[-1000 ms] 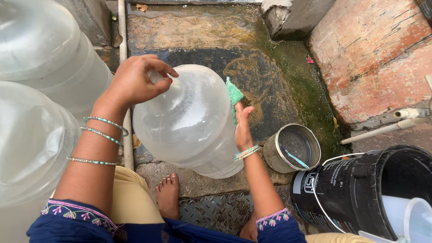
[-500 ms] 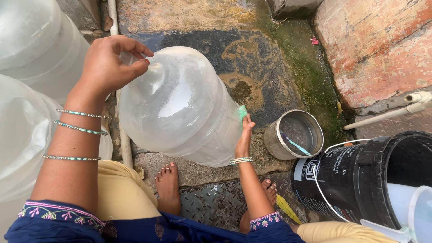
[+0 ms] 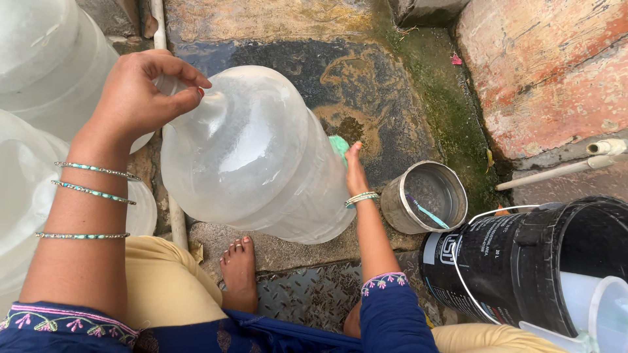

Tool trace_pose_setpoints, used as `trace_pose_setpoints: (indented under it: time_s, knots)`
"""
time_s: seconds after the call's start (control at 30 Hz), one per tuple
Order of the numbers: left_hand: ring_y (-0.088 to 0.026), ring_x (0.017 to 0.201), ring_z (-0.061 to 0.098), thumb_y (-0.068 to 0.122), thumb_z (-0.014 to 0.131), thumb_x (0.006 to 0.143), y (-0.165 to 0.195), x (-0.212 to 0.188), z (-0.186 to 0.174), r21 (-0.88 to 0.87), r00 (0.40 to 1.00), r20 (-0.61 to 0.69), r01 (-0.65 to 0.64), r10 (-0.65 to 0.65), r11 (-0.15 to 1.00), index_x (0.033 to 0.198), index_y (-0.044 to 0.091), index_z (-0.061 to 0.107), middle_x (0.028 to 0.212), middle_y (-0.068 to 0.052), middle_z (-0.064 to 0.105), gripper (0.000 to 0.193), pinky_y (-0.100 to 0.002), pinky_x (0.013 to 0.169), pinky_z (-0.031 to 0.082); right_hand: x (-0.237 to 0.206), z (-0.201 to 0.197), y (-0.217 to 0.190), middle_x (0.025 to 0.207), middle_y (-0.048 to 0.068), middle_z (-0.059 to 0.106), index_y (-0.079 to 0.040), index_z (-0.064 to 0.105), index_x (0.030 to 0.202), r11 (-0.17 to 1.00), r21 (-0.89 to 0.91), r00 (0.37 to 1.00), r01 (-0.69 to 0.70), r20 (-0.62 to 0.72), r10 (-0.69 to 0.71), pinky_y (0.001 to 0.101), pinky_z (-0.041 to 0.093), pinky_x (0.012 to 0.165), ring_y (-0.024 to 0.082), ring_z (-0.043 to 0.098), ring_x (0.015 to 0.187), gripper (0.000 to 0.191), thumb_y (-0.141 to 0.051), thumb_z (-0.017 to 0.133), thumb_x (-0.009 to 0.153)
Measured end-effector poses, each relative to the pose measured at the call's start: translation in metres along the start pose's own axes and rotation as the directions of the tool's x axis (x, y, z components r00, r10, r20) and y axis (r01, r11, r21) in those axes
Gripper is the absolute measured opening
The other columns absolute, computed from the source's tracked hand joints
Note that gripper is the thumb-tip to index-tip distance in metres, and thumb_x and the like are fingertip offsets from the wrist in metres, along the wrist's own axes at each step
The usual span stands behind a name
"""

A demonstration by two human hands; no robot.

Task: The person cleans a large plastic water dispenser bottle using a toothbrush and a green sponge. They scrub the inside and outside of the bottle, rinse it with water from a bucket, and wipe it down.

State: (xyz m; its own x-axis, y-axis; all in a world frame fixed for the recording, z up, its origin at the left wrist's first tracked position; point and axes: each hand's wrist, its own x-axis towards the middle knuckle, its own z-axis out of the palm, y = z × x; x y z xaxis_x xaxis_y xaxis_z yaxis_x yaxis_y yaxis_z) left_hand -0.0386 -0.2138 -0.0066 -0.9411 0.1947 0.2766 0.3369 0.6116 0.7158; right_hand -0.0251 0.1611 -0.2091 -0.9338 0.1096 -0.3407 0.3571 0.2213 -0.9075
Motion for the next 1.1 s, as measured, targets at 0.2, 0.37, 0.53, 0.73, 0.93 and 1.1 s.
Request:
trace_pose_setpoints:
  time_s: [0.2, 0.37, 0.53, 0.73, 0.93, 1.1]
  knots:
    - [-0.015, 0.084, 0.068, 0.012, 0.078, 0.081, -0.005, 0.000, 0.002, 0.037, 0.993, -0.052, 0.108, -0.106, 0.993, 0.097, 0.012, 0.081, 0.094, -0.003, 0.073, 0.017, -0.033, 0.078, 0.054, -0.012, -0.017, 0.041, 0.168, 0.016, 0.018, -0.006, 0.005, 0.161, 0.960, 0.228, 0.986, -0.163, 0.010, 0.165, 0.0458, 0.014, 0.124, 0.030, 0.018, 0.156, 0.128, -0.096, 0.009, 0.070]
    - [-0.012, 0.086, 0.068, 0.011, 0.077, 0.083, -0.003, -0.003, -0.002, -0.018, 0.993, -0.012, 0.114, -0.114, 0.993, 0.098, 0.011, 0.080, 0.094, -0.001, 0.072, 0.016, -0.032, 0.078, 0.055, -0.060, 0.031, -0.022, 0.171, 0.018, 0.019, -0.004, 0.025, 0.161, 0.951, 0.139, 0.961, 0.275, -0.008, -0.277, 0.0444, 0.011, 0.130, 0.031, 0.017, 0.160, 0.110, -0.084, -0.002, 0.090]
    - [-0.012, 0.086, 0.069, 0.011, 0.077, 0.084, -0.004, 0.000, 0.002, -0.021, 0.992, -0.009, 0.123, -0.123, 0.992, 0.099, 0.010, 0.079, 0.094, -0.001, 0.073, 0.014, -0.031, 0.079, 0.055, -0.123, 0.092, -0.052, 0.175, 0.014, 0.024, -0.013, 0.027, 0.164, 0.694, -0.115, 0.684, 0.711, -0.117, -0.720, 0.0458, 0.001, 0.139, 0.029, 0.012, 0.166, 0.086, -0.069, -0.004, 0.106]
    - [-0.013, 0.091, 0.067, 0.007, 0.078, 0.086, -0.007, 0.000, -0.005, -0.116, 0.998, 0.055, 0.042, -0.036, 0.992, 0.096, 0.007, 0.077, 0.097, -0.004, 0.071, 0.009, -0.030, 0.083, 0.054, -0.084, 0.065, 0.032, 0.169, 0.011, 0.033, -0.012, 0.037, 0.157, 0.910, -0.373, 0.802, 0.181, -0.480, -0.356, 0.0510, 0.008, 0.134, 0.029, 0.023, 0.160, 0.088, -0.069, -0.002, 0.102]
    - [-0.011, 0.089, 0.067, 0.005, 0.078, 0.087, 0.008, 0.005, 0.000, -0.127, 0.997, 0.038, 0.072, -0.067, 0.989, 0.095, 0.005, 0.077, 0.097, -0.003, 0.072, 0.009, -0.029, 0.081, 0.055, -0.056, -0.006, 0.084, 0.166, 0.016, 0.022, -0.013, 0.022, 0.160, 0.711, 0.659, 0.902, -0.245, -0.114, 0.416, 0.0570, 0.020, 0.123, 0.036, 0.022, 0.156, 0.116, -0.094, 0.014, 0.077]
    - [-0.007, 0.084, 0.068, 0.009, 0.079, 0.085, 0.024, 0.010, 0.002, -0.093, 0.987, -0.007, 0.161, -0.162, 0.983, 0.095, 0.008, 0.079, 0.093, -0.002, 0.076, 0.009, -0.028, 0.078, 0.056, -0.079, -0.009, 0.097, 0.162, 0.015, 0.039, -0.010, 0.038, 0.156, 0.319, 0.866, 0.840, -0.386, 0.186, 0.510, 0.0589, 0.026, 0.120, 0.037, 0.031, 0.152, 0.130, -0.101, 0.017, 0.065]
